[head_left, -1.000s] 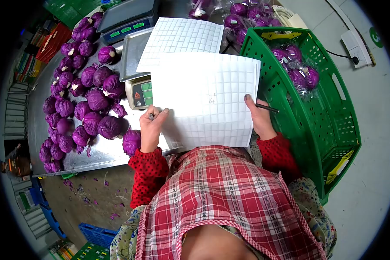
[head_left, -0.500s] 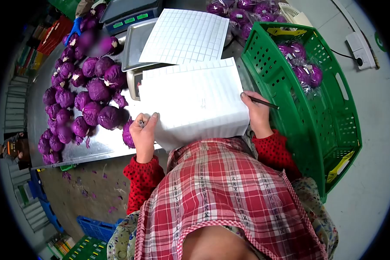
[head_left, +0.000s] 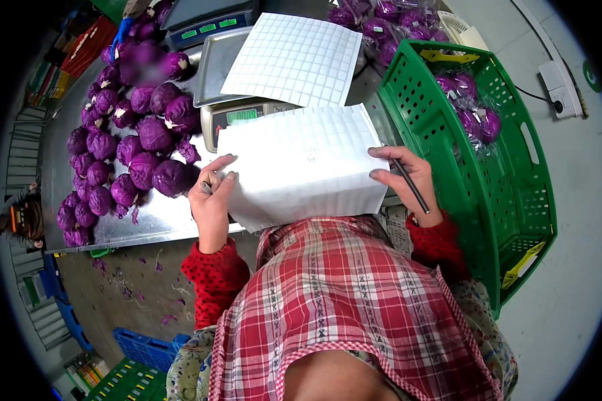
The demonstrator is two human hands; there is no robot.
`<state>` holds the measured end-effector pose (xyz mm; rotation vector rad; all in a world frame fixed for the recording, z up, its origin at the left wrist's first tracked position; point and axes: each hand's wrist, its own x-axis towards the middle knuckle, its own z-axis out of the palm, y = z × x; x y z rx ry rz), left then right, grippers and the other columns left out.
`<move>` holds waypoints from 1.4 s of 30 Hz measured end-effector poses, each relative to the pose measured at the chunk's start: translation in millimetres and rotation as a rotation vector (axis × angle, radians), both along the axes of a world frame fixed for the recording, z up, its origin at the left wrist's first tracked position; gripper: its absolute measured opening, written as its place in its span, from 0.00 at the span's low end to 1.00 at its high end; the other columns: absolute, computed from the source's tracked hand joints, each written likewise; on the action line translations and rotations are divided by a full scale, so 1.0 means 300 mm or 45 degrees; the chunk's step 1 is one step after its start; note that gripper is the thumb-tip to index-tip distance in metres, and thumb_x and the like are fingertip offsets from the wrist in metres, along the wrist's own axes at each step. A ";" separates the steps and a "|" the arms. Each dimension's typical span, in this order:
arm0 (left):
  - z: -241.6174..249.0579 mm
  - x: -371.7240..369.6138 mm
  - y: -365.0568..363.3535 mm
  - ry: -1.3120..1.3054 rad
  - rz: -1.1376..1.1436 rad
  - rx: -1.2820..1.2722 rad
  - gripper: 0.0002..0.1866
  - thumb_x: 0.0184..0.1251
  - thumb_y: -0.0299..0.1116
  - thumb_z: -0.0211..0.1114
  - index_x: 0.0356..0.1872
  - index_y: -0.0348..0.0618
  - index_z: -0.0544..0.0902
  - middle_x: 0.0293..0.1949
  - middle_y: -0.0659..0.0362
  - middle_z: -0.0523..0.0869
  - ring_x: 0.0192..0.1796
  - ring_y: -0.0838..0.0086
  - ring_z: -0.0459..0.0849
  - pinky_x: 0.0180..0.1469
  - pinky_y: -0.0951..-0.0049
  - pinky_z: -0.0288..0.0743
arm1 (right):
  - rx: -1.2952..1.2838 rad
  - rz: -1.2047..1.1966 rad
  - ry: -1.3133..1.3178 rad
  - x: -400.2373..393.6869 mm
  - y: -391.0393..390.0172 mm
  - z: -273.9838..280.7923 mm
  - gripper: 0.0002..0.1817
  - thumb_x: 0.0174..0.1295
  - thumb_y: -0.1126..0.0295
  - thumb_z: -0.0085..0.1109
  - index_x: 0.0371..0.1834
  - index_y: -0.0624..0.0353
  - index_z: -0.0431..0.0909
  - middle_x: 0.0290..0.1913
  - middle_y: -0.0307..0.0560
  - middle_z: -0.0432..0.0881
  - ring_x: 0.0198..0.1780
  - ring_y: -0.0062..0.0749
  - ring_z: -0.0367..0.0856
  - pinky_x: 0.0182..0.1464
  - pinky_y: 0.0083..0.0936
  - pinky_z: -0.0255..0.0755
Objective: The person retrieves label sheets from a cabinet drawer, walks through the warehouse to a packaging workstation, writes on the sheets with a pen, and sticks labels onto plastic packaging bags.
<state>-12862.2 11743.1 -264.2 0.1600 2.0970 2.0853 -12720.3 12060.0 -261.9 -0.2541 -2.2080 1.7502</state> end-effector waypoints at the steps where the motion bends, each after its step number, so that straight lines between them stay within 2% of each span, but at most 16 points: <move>1: 0.015 -0.007 -0.007 0.002 -0.001 0.001 0.23 0.56 0.16 0.65 0.17 0.45 0.57 0.58 0.50 0.80 0.35 0.87 0.69 0.42 0.83 0.66 | 0.108 0.088 -0.009 0.000 0.008 0.022 0.20 0.53 0.80 0.69 0.51 0.64 0.79 0.49 0.45 0.85 0.48 0.24 0.81 0.52 0.22 0.75; 5: 0.148 -0.028 0.007 0.136 -0.298 -0.200 0.27 0.45 0.16 0.71 0.18 0.45 0.55 0.58 0.52 0.80 0.40 0.83 0.70 0.42 0.80 0.69 | 0.474 0.181 -0.062 -0.014 0.023 0.143 0.21 0.47 0.77 0.72 0.47 0.64 0.78 0.45 0.48 0.85 0.45 0.34 0.84 0.49 0.24 0.75; 7: 0.185 -0.036 0.009 0.247 -0.546 -0.387 0.27 0.42 0.15 0.73 0.18 0.43 0.56 0.58 0.53 0.81 0.40 0.82 0.72 0.41 0.78 0.71 | 0.519 0.122 -0.111 -0.021 0.048 0.174 0.15 0.48 0.77 0.70 0.39 0.60 0.79 0.35 0.46 0.83 0.35 0.34 0.83 0.38 0.25 0.74; 12: 0.215 -0.065 0.025 0.646 -0.666 -0.929 0.09 0.45 0.21 0.75 0.24 0.33 0.80 0.27 0.55 0.82 0.31 0.68 0.78 0.31 0.75 0.68 | 0.788 0.031 -0.009 -0.050 0.093 0.308 0.10 0.47 0.78 0.69 0.33 0.59 0.79 0.29 0.45 0.81 0.30 0.34 0.80 0.33 0.26 0.71; 13: 0.205 -0.074 0.020 0.668 -0.620 -1.043 0.13 0.42 0.21 0.75 0.19 0.34 0.76 0.29 0.52 0.82 0.33 0.64 0.81 0.34 0.69 0.69 | 0.795 -0.001 0.009 -0.057 0.101 0.335 0.10 0.47 0.78 0.69 0.33 0.59 0.79 0.29 0.45 0.81 0.30 0.34 0.80 0.33 0.26 0.71; 15: 0.259 -0.105 0.042 1.330 -0.491 -1.233 0.13 0.38 0.22 0.76 0.17 0.37 0.75 0.32 0.54 0.85 0.37 0.65 0.81 0.40 0.62 0.69 | 0.800 0.054 0.109 -0.064 0.120 0.381 0.09 0.47 0.78 0.69 0.32 0.59 0.79 0.27 0.45 0.81 0.28 0.35 0.80 0.32 0.26 0.71; 17: 0.343 -0.102 0.113 1.504 -0.505 -1.164 0.17 0.33 0.24 0.77 0.14 0.40 0.72 0.52 0.52 0.85 0.56 0.53 0.78 0.56 0.55 0.67 | 0.745 0.122 0.170 -0.096 0.121 0.403 0.09 0.48 0.76 0.71 0.32 0.60 0.81 0.28 0.45 0.82 0.28 0.33 0.80 0.31 0.25 0.71; 20: 0.354 -0.079 0.264 1.510 -0.667 -0.898 0.20 0.32 0.27 0.79 0.15 0.39 0.71 0.56 0.48 0.82 0.61 0.49 0.76 0.59 0.53 0.65 | 0.847 0.225 0.260 -0.177 0.091 0.415 0.08 0.48 0.75 0.69 0.32 0.57 0.82 0.28 0.45 0.82 0.29 0.38 0.82 0.32 0.29 0.74; 23: 0.290 -0.118 0.356 1.466 -0.588 -0.622 0.14 0.35 0.21 0.77 0.19 0.36 0.76 0.40 0.50 0.86 0.44 0.55 0.83 0.46 0.60 0.74 | 0.983 0.275 0.275 -0.252 0.065 0.457 0.08 0.46 0.73 0.69 0.28 0.53 0.79 0.24 0.40 0.81 0.29 0.36 0.82 0.29 0.31 0.70; 25: 0.316 -0.134 0.371 1.371 -0.596 -0.515 0.12 0.41 0.16 0.72 0.20 0.36 0.75 0.26 0.50 0.82 0.23 0.58 0.80 0.24 0.66 0.71 | 1.101 0.285 0.287 -0.284 0.091 0.504 0.07 0.47 0.69 0.68 0.27 0.51 0.78 0.22 0.39 0.78 0.28 0.38 0.79 0.28 0.34 0.69; 29: 0.409 -0.154 0.449 1.543 -0.729 -0.536 0.14 0.40 0.14 0.66 0.16 0.39 0.68 0.19 0.54 0.73 0.20 0.59 0.75 0.21 0.65 0.68 | 1.665 0.249 0.367 -0.325 0.190 0.564 0.06 0.48 0.66 0.66 0.25 0.49 0.78 0.20 0.39 0.74 0.27 0.40 0.77 0.28 0.36 0.68; 31: 0.432 -0.181 0.475 1.552 -0.788 -0.543 0.13 0.39 0.14 0.66 0.17 0.40 0.68 0.18 0.55 0.74 0.19 0.61 0.75 0.20 0.65 0.67 | 1.500 0.525 0.340 -0.346 0.271 0.573 0.06 0.47 0.65 0.65 0.24 0.48 0.77 0.18 0.39 0.72 0.26 0.42 0.75 0.27 0.38 0.67; 35: 0.441 -0.259 0.480 1.527 -0.821 -0.599 0.11 0.47 0.16 0.67 0.17 0.41 0.74 0.17 0.56 0.76 0.17 0.65 0.77 0.19 0.68 0.69 | 1.395 0.506 0.351 -0.384 0.531 0.658 0.06 0.49 0.62 0.67 0.27 0.47 0.81 0.23 0.42 0.79 0.29 0.44 0.80 0.30 0.39 0.71; 38: 0.405 -0.352 0.496 1.581 -0.620 -0.744 0.11 0.48 0.16 0.68 0.17 0.38 0.74 0.15 0.54 0.75 0.16 0.65 0.76 0.18 0.68 0.68 | 1.077 0.588 0.336 -0.479 0.796 0.634 0.08 0.52 0.67 0.67 0.32 0.56 0.82 0.29 0.45 0.84 0.31 0.39 0.83 0.35 0.30 0.74; 41: 0.336 -0.426 0.444 1.404 -0.298 -0.938 0.15 0.51 0.15 0.68 0.16 0.37 0.70 0.14 0.54 0.72 0.15 0.65 0.73 0.17 0.69 0.63 | 1.005 0.111 0.218 -0.547 1.222 0.656 0.08 0.49 0.72 0.68 0.32 0.60 0.81 0.25 0.45 0.79 0.28 0.28 0.76 0.34 0.25 0.71; 42: 0.315 -0.423 0.425 1.288 -0.190 -0.952 0.18 0.53 0.17 0.70 0.16 0.37 0.67 0.13 0.54 0.69 0.14 0.69 0.68 0.17 0.70 0.59 | 1.354 -0.096 0.408 -0.553 1.367 0.671 0.07 0.50 0.71 0.66 0.32 0.59 0.81 0.25 0.46 0.79 0.28 0.33 0.77 0.34 0.28 0.71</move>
